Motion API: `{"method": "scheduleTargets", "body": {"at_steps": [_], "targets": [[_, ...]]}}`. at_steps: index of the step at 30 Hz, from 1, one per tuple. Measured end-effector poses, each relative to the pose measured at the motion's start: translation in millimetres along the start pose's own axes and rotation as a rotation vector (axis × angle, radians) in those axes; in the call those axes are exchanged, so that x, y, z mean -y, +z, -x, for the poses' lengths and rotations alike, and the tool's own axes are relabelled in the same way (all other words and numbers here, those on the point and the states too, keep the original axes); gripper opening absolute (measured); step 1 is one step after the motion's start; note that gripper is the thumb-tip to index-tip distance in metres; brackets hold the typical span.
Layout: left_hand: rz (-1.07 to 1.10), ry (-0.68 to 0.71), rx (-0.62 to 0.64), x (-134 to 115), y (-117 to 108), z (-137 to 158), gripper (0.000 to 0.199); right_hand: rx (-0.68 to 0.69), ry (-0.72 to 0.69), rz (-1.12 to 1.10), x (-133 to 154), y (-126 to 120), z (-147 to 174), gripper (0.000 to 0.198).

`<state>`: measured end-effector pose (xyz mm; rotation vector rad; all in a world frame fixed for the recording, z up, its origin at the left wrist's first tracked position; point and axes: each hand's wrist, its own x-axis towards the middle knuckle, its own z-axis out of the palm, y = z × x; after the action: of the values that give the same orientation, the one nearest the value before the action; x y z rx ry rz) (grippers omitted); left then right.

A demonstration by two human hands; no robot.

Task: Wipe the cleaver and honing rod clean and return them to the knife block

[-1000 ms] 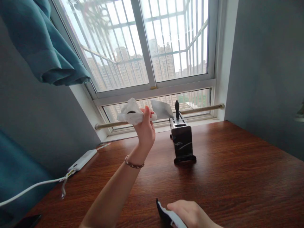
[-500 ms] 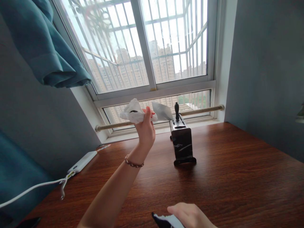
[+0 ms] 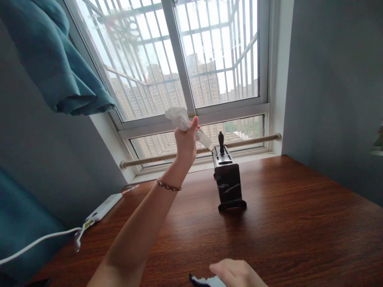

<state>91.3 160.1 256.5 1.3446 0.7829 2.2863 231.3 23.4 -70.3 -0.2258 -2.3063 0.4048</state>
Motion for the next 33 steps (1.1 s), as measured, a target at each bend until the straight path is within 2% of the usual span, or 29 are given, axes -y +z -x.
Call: {"method": "scheduleTargets", "body": {"at_steps": [6,11,14,19,23,28,31,33], "targets": [[-0.145,-0.221,0.229,13,43,-63,0.02,-0.004,-0.001,0.014,-5,3,4,0.04],[-0.295,-0.342,0.391,43,55,-77,0.026,-0.079,-0.026,0.019,-4,-6,-3,0.051],[-0.412,-0.363,0.444,72,48,-68,0.035,-0.1,-0.02,0.041,-3,-10,-8,0.051],[-0.536,-0.361,0.428,122,22,-47,0.035,-0.157,-0.042,0.076,-2,-12,-11,0.05],[-0.593,-0.402,0.401,151,3,-36,0.036,-0.128,-0.049,0.1,-4,-12,-10,0.049],[-0.565,-0.434,0.42,168,-7,-27,0.04,-0.168,-0.082,0.146,-9,-9,-10,0.043],[-0.527,-0.444,0.431,167,-7,-25,0.041,-0.22,-0.073,0.142,-7,-12,-13,0.038],[-0.489,-0.446,0.448,163,-7,-24,0.041,-0.201,-0.022,0.047,-2,-17,-16,0.036]]}}
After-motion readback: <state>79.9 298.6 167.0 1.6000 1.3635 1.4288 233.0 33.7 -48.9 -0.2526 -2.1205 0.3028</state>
